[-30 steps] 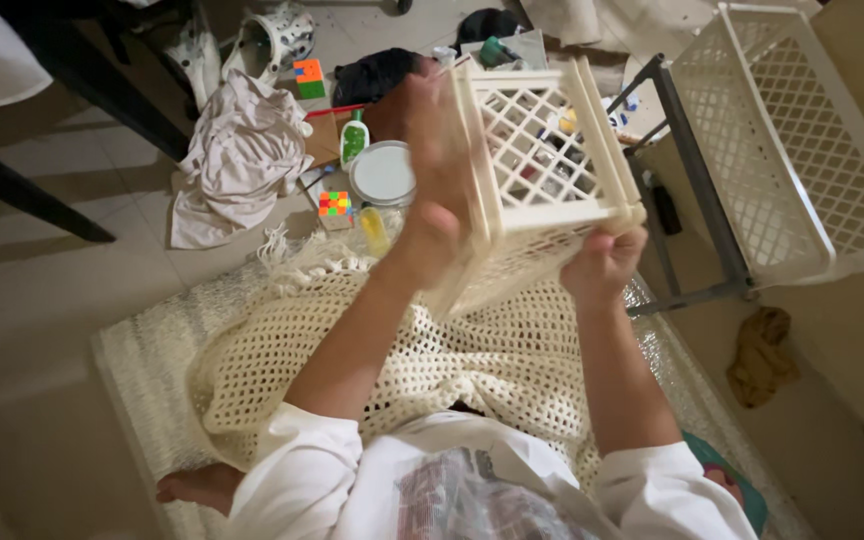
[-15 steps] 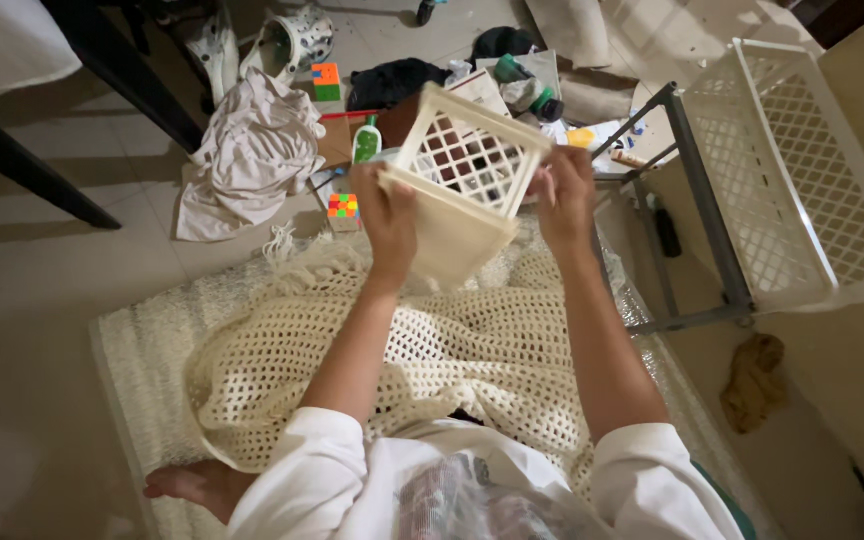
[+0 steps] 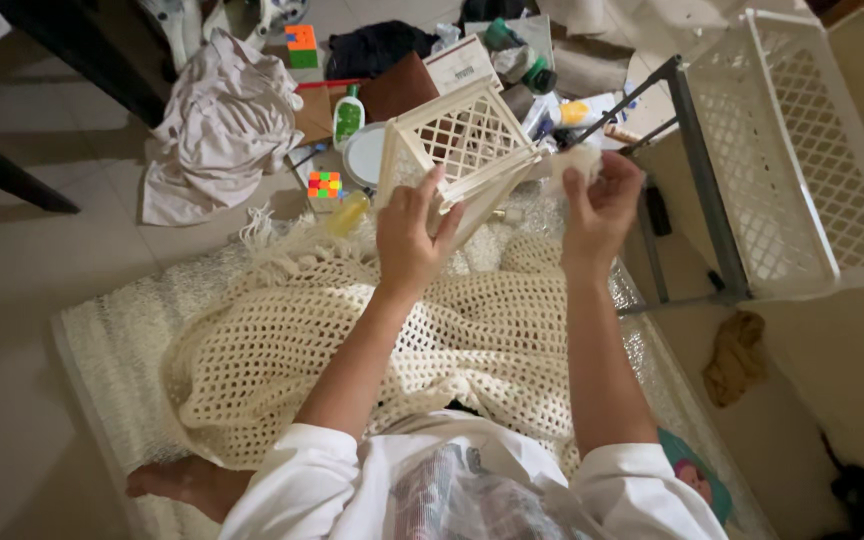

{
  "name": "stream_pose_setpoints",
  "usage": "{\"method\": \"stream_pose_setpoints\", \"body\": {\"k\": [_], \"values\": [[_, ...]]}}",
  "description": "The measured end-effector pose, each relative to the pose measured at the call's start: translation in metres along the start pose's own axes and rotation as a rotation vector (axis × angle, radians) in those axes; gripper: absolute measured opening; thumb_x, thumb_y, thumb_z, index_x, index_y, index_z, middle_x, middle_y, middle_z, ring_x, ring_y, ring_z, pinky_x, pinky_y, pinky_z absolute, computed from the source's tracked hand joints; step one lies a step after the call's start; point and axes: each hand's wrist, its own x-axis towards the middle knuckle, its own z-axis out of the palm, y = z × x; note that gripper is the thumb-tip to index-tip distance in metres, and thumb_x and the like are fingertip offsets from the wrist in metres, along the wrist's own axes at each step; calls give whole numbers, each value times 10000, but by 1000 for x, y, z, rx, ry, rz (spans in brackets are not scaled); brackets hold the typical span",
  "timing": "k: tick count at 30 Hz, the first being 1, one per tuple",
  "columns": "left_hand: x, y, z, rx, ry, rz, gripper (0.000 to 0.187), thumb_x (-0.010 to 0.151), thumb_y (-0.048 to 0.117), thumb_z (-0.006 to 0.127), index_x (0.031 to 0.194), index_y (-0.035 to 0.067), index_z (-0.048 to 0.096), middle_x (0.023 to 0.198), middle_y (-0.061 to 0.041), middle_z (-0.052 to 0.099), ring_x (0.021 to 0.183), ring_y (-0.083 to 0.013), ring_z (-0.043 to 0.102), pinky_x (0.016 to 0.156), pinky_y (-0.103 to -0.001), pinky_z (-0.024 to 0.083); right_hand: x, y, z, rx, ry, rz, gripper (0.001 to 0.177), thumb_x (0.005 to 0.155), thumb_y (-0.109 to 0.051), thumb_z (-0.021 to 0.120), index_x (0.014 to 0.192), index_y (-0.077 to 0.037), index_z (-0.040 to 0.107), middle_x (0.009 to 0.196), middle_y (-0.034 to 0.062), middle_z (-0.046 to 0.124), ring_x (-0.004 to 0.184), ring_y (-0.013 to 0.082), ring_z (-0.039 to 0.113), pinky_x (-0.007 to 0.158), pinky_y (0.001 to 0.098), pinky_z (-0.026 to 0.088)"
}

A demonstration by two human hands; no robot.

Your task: The person sits on the floor and wipes a white plastic basket with a cloth. They rotate the basket to clean different sides and then place it on a metal rack.

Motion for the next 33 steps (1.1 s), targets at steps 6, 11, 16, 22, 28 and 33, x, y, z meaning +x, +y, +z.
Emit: {"method": "stream_pose_setpoints", "body": {"k": [6,11,16,22,28,33], "values": [[-6,1,1,65,95,253,421,984,377,770,1279,169,554,1446,-180,478,1414,-399,403,1181,-621,268,-1,-13,23,-673,-158,-449,81,922,7,758,995,-12,789,1114,179,638,932,244,661,759,267,629],[-15,-2,18,31,75,222,484,962,328,775,1279,134,464,1554,-152,445,1519,-424,321,1251,-668,168,-35,-37,47,-796,-210,-570,117,1015,22,681,1012,-49,773,1075,121,763,957,229,749,780,283,622],[-20,0,25,-40,77,255,443,960,248,705,1279,101,434,1524,-185,428,1505,-454,305,1236,-695,136,-71,-62,61,-852,-452,-722,125,958,-9,657,1041,-32,748,1108,96,734,1098,246,704,970,443,581],[-25,-2,17,49,56,289,411,989,300,744,1239,148,457,1528,-121,467,1532,-400,342,1283,-678,95,-34,-73,32,-1000,-541,-763,272,914,66,654,1007,-152,787,1087,44,712,1070,257,648,946,423,544],[-27,8,31,14,47,303,421,1012,318,756,1244,166,439,1524,-121,463,1525,-416,342,1284,-685,46,-8,-87,12,-1184,-386,-822,183,946,-26,716,992,-184,798,1049,23,706,1062,252,645,909,409,522],[-29,14,40,10,-10,309,412,960,272,731,1225,156,438,1502,-119,461,1496,-450,354,1239,-750,-5,-47,-76,21,-1069,-553,-852,187,985,-16,690,984,-177,786,1069,37,721,1029,196,649,897,365,537]]}}
